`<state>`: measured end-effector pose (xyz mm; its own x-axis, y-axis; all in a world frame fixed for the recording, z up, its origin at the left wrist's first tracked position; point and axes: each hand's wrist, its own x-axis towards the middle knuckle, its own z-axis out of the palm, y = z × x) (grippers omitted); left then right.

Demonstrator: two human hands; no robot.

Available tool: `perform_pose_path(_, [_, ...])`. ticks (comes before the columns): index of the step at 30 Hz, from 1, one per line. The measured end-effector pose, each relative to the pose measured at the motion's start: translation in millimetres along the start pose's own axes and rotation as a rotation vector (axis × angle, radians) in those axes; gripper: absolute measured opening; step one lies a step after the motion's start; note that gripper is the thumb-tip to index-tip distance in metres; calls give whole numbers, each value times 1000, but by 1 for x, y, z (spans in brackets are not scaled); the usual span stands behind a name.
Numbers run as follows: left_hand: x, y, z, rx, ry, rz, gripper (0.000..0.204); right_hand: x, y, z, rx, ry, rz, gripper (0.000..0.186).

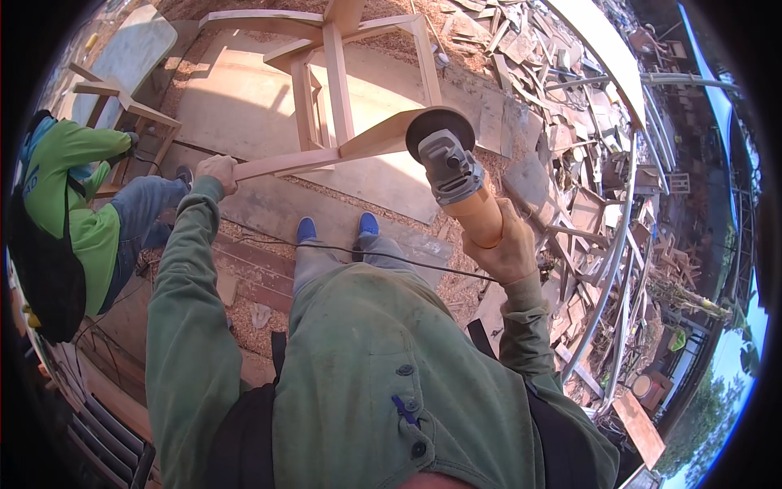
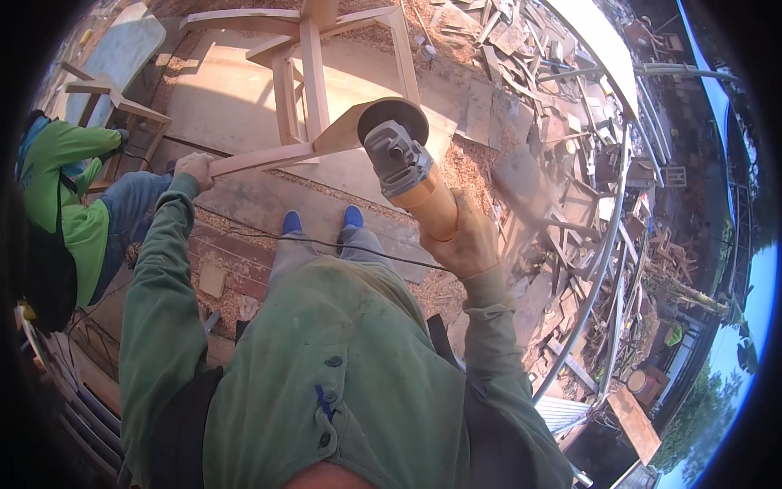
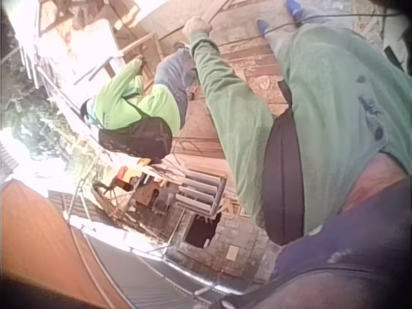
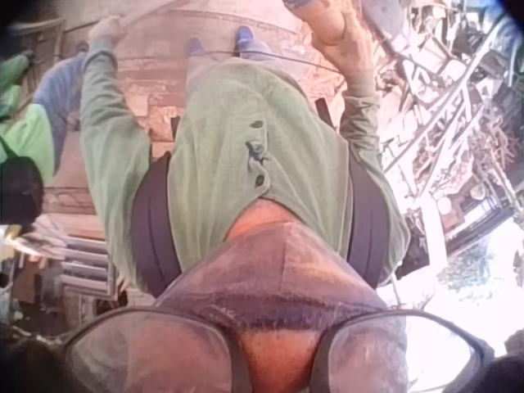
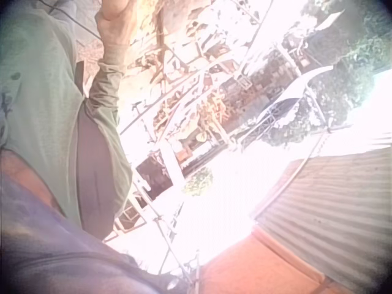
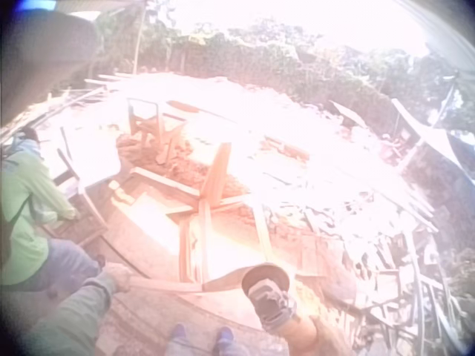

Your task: Using an angle grinder to sand and smooth a wooden chair frame.

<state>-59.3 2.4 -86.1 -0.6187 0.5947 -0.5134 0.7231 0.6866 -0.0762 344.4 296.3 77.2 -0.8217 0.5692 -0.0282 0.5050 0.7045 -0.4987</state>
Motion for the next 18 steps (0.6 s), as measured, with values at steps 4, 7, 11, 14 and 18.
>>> perform_pose_path(4, [-2,0,4,6,13,8,26,-5,-2,-24,67,18,91,46])
perform_pose_path(7, [-5,5,2,32,-10,-2,26,-13,-15,-36,119,5,153,45])
perform_pose_path(11, [-3,10,1,9,3,7,25,-22,-35,-35,121,-25,200,45])
perform_pose_path(14, [-4,15,2,-3,19,11,24,-27,-54,-30,47,-28,180,45])
perform_pose_path(18, [-2,22,5,-38,12,36,23,-32,-78,-29,12,-82,292,46])
